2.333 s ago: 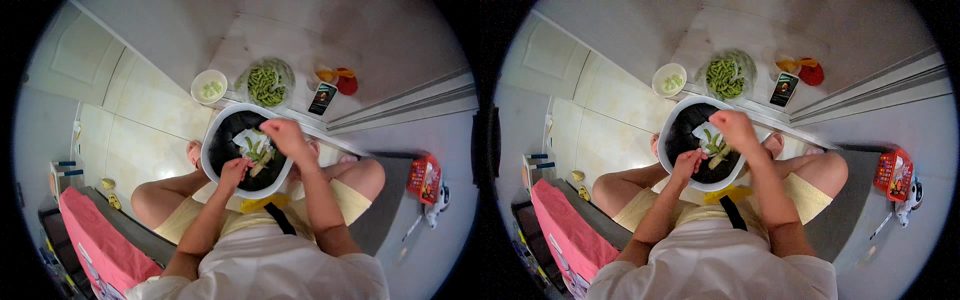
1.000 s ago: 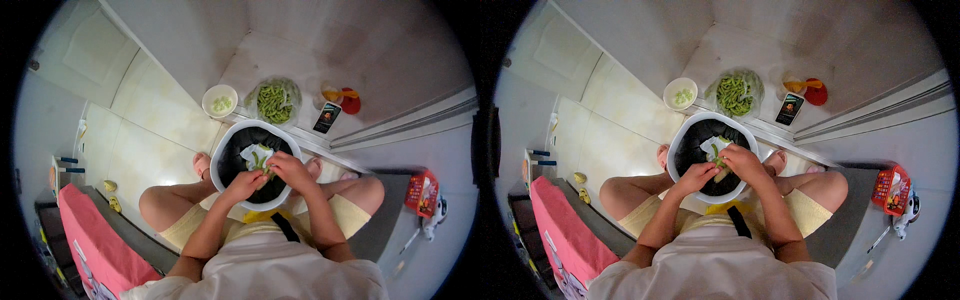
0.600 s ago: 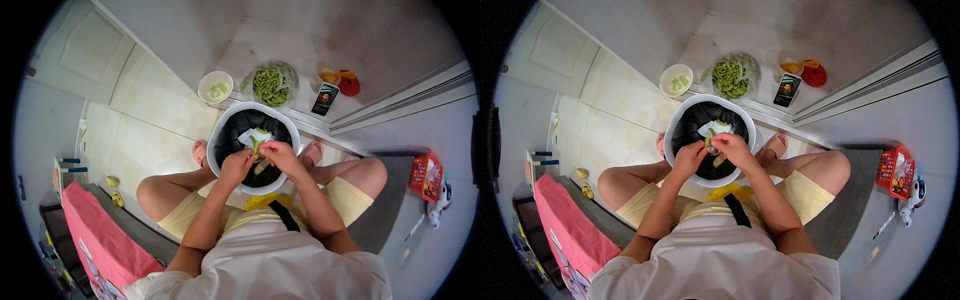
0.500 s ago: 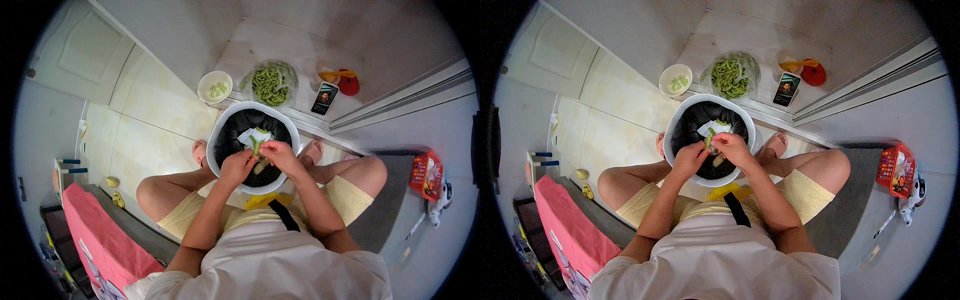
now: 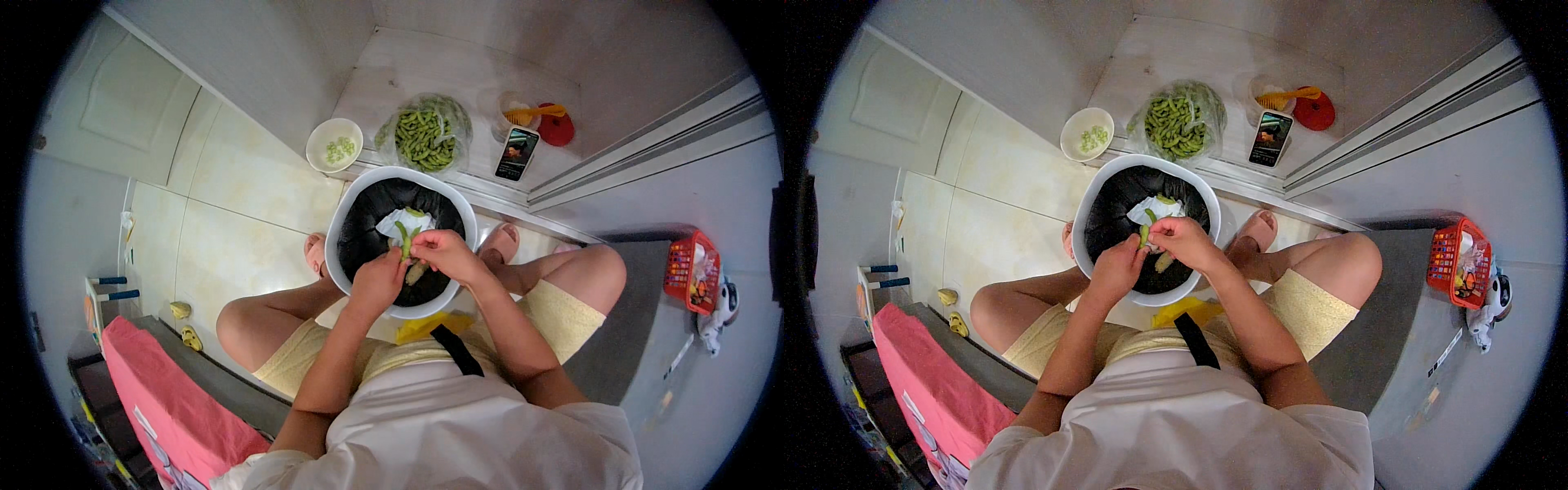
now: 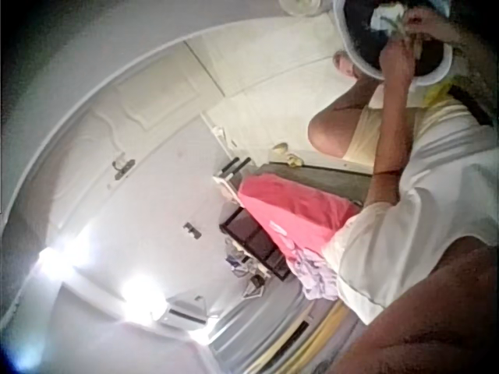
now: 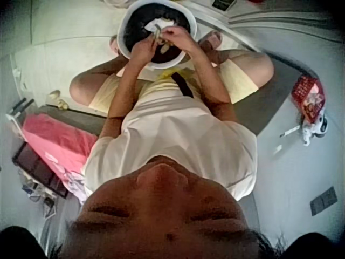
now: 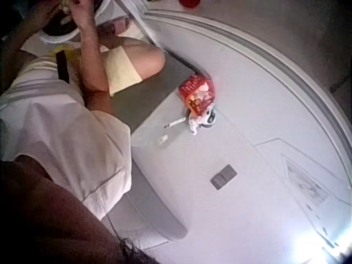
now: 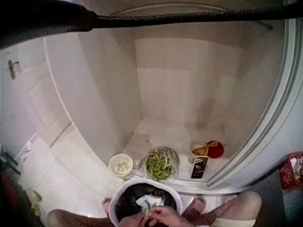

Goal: The person picks up individual edamame pods from a plastic bag and peels them by hand, dropping the beans into a white bowl and discarding the pods into a trash bin while seated.

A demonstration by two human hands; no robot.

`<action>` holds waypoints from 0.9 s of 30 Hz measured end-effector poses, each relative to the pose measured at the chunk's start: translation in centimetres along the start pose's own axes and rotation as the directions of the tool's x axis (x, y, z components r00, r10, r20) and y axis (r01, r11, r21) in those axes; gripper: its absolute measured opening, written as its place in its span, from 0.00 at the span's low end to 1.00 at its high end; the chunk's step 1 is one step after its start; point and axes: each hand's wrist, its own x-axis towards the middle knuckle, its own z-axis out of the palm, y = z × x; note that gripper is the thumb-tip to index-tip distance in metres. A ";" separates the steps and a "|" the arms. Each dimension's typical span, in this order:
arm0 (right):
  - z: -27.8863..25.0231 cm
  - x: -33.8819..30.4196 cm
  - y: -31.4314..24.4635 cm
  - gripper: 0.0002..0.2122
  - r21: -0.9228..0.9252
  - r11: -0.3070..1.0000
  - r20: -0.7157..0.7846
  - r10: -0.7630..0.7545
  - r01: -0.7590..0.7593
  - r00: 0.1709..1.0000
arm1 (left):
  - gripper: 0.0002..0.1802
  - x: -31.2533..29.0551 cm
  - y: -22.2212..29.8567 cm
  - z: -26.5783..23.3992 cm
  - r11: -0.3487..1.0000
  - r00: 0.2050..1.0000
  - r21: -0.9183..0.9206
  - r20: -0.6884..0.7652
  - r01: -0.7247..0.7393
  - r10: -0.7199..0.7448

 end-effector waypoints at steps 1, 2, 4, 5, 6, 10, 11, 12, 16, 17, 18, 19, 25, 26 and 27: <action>0.0 0.0 -0.1 0.06 -0.009 1.000 -0.002 0.014 -0.014 1.000 | 0.10 0.0 0.1 0.0 1.000 1.000 0.012 -0.004 0.006 -0.006; 0.1 -0.1 -0.2 0.06 -0.008 1.000 -0.001 0.015 -0.015 1.000 | 0.10 -0.1 0.1 0.1 1.000 1.000 0.012 -0.003 0.008 -0.008; 0.3 -0.3 -0.8 0.07 -0.106 0.994 -0.019 -0.021 0.019 1.000 | 0.10 -0.2 0.0 0.1 0.999 0.999 -0.005 0.029 0.039 -0.038; 0.4 -0.1 -0.2 0.07 -0.105 0.994 -0.017 -0.020 0.018 1.000 | 0.10 -0.3 0.0 0.1 0.999 0.999 -0.005 0.030 0.040 -0.040; 0.5 0.1 0.4 0.06 -0.132 0.986 -0.041 -0.111 0.104 0.993 | 0.10 -0.4 0.1 0.1 1.000 1.000 -0.004 0.022 0.022 -0.022; 1.1 0.5 1.5 0.06 -0.176 0.975 -0.104 -0.155 0.135 0.982 | 0.10 -0.6 0.3 0.3 1.000 0.999 -0.004 0.023 0.029 -0.029; 1.2 0.6 1.6 0.06 -0.175 0.976 -0.104 -0.153 0.134 0.983 | 0.10 -0.7 0.2 0.4 1.000 0.999 -0.005 0.025 0.031 -0.031; 1.4 0.6 1.3 0.06 -0.202 0.974 -0.137 -0.133 0.104 0.982 | 0.10 -0.7 0.3 0.5 0.999 0.999 -0.018 0.023 0.037 -0.037; 1.8 0.7 0.8 0.07 -0.189 0.980 -0.203 -0.093 0.054 0.975 | 0.12 -0.8 -0.4 1.6 0.991 0.999 -0.135 -0.029 0.010 -0.014; 2.0 0.7 0.6 0.07 -0.189 0.980 -0.202 -0.093 0.054 0.975 | 0.12 -0.8 -0.5 1.9 0.991 0.999 -0.135 -0.029 0.011 -0.015; 2.1 0.7 0.5 0.06 -0.057 0.998 -0.210 -0.023 0.011 0.977 | 0.11 -0.7 -0.4 2.2 0.950 0.998 -0.313 -0.060 0.012 -0.032; 2.2 0.6 0.3 0.06 0.076 0.997 -0.209 0.048 -0.032 0.977 | 0.11 -0.6 -0.3 2.4 0.877 0.995 -0.481 -0.087 0.006 -0.055; 1.9 0.6 0.4 0.08 0.415 0.901 -0.099 0.182 -0.126 0.978 | 0.14 -0.8 -0.4 2.6 0.156 0.863 -0.865 0.429 0.478 -0.265; 1.9 0.6 0.5 0.08 0.416 0.901 -0.098 0.181 -0.125 0.979 | 0.14 -0.8 -1.2 2.8 0.157 0.863 -0.864 0.429 0.478 -0.266; 1.8 0.6 0.5 0.08 0.444 0.887 -0.079 0.176 -0.123 0.981 | 0.15 -0.6 -2.1 2.5 -0.092 0.849 -0.856 0.517 0.509 -0.109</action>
